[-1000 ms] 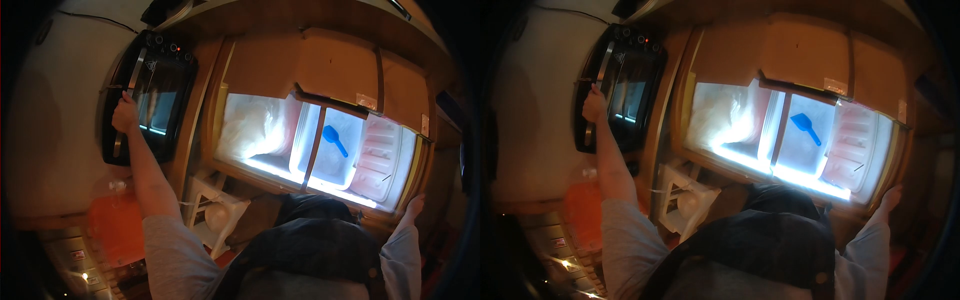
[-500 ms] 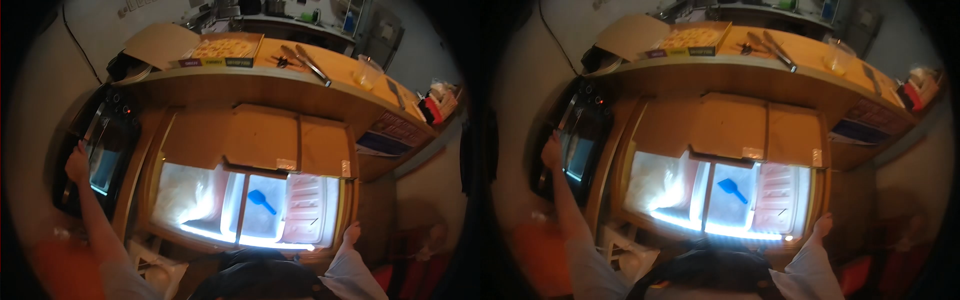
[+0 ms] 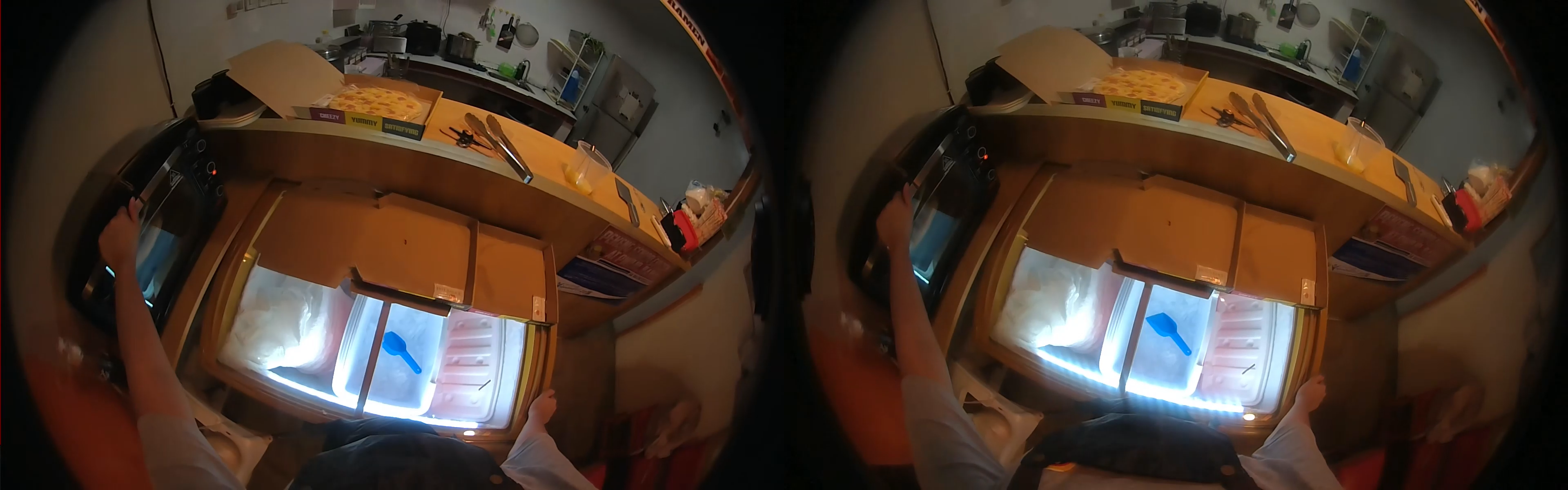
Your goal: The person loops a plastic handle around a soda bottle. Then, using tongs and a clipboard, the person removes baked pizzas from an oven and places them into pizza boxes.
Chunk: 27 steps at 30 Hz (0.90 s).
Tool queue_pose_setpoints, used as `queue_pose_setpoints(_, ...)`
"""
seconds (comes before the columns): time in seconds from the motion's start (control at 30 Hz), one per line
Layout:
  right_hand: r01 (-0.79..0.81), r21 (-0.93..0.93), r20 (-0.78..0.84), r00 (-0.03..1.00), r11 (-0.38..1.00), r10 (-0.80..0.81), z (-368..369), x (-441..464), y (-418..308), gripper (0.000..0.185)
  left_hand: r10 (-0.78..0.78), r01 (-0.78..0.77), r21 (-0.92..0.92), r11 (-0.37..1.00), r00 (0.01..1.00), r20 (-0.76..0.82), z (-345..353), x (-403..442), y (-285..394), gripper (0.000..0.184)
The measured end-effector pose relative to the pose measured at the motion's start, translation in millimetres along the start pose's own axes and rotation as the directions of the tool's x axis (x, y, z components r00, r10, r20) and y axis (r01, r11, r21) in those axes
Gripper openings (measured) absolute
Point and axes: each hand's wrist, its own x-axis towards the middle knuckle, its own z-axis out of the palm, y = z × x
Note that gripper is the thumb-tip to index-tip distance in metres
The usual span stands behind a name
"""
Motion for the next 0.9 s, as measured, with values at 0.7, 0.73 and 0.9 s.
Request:
queue_pose_setpoints(0.7,-0.095,-0.067,0.016,0.995,0.993,0.096,-2.9,-3.3,-6.7,0.055,0.025,-0.023,0.035,0.999,0.998,-0.05,-2.8,-0.3,1.4,0.05)
queue_pose_setpoints(0.73,-0.09,-0.071,0.011,0.996,0.993,0.091,-1.6,-2.2,-5.6,0.055,0.023,-0.021,0.032,0.999,0.999,-0.048,-4.3,-0.6,2.5,0.05)
queue_pose_setpoints(0.9,-0.071,-0.062,-0.014,0.997,0.995,0.071,3.1,1.0,0.4,0.054,0.015,-0.015,0.038,0.999,1.0,-0.023,-6.9,-0.9,4.1,0.049)
